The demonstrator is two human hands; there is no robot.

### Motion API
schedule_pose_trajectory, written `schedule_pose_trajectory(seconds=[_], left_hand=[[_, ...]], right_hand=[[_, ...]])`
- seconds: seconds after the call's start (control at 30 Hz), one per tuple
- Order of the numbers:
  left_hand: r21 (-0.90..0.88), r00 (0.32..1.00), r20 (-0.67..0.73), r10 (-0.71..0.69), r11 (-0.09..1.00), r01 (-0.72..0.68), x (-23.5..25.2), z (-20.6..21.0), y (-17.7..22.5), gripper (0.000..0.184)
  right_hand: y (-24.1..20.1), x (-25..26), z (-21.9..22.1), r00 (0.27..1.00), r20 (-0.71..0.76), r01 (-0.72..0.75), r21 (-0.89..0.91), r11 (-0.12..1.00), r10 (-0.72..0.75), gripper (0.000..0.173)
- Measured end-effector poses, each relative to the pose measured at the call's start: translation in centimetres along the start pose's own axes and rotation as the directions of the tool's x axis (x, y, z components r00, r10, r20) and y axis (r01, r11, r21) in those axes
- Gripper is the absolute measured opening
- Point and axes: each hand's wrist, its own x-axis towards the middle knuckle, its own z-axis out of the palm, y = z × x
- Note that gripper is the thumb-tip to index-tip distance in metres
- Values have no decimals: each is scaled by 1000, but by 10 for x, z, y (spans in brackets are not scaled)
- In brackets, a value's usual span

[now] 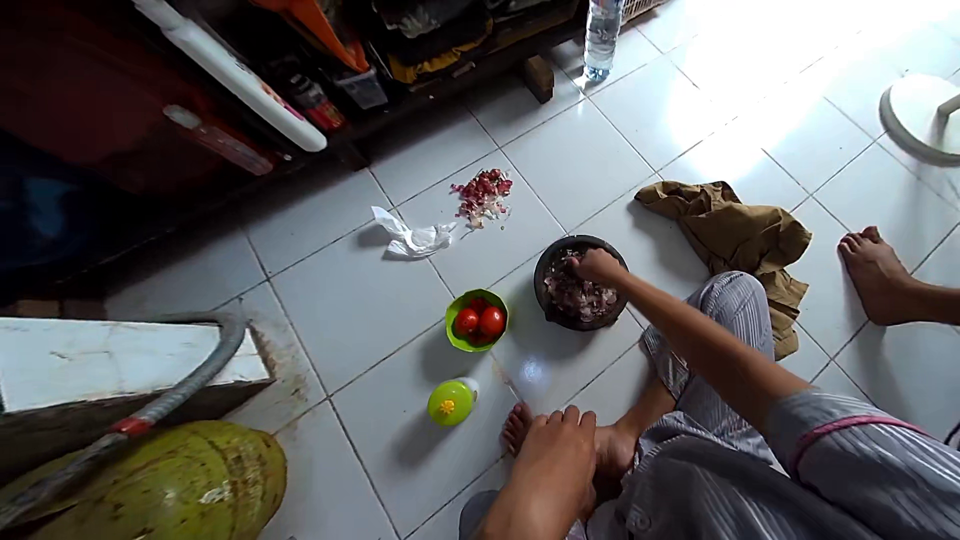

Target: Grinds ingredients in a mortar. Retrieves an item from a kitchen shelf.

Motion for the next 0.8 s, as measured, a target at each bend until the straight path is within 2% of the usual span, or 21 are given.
schedule_pose_trajectory(seconds=[0.07,0.1,0.17,0.2,0.27,0.33,0.37,0.43,0.47,0.53,0.63,0.7,0.77,0.8], left_hand=[[9,998,-51,21,1000,-21,0,1,1,44],[-13,997,-63,44,999,-45,-1,6,-1,42],[-70,996,-46,73,995,-76,-2,14,-10,41],[-93,998,-17,63,994,-65,-1,13,-14,43],[-90,1000,-10,16,996,-17,2,8,-14,43],[-50,998,-48,-32,998,29,-1,3,-7,42],[-40,996,-85,-36,999,33,-1,-1,-4,43],[-46,993,-121,3,999,-9,-3,1,-2,42],[-57,993,-117,31,998,-38,-4,5,-4,41],[-89,995,-79,59,994,-66,-2,8,-14,40],[-92,999,-30,17,996,-19,1,8,-15,42],[-56,997,-72,-23,998,19,-1,1,-9,42],[-43,992,-123,-2,999,-3,-2,0,-3,42],[-44,993,-119,25,999,-31,-3,1,-3,42]], right_hand=[[-4,10,-25,999,37,-3,4,1000,3,63],[1,6,-17,1000,-23,3,-27,1000,-4,61],[19,-19,27,986,-160,47,-57,997,-56,56],[21,-33,42,985,-167,37,-82,996,-50,56],[15,-40,43,990,-140,14,-131,991,-32,58],[7,-22,26,988,-151,7,-134,991,-27,58],[-2,-12,9,994,-112,-8,-130,992,-6,59],[-2,-1,-7,999,17,-27,-82,996,29,61],[9,-5,5,1000,28,-11,-55,998,13,59],[22,-25,37,998,-38,42,-85,995,-45,56],[22,-35,40,993,-110,29,-169,985,-48,60],[0,-15,14,993,-119,-9,-96,995,-3,60],[-22,-3,-4,999,1,-45,11,999,45,63],[-24,-7,3,999,32,-37,34,999,36,61]])
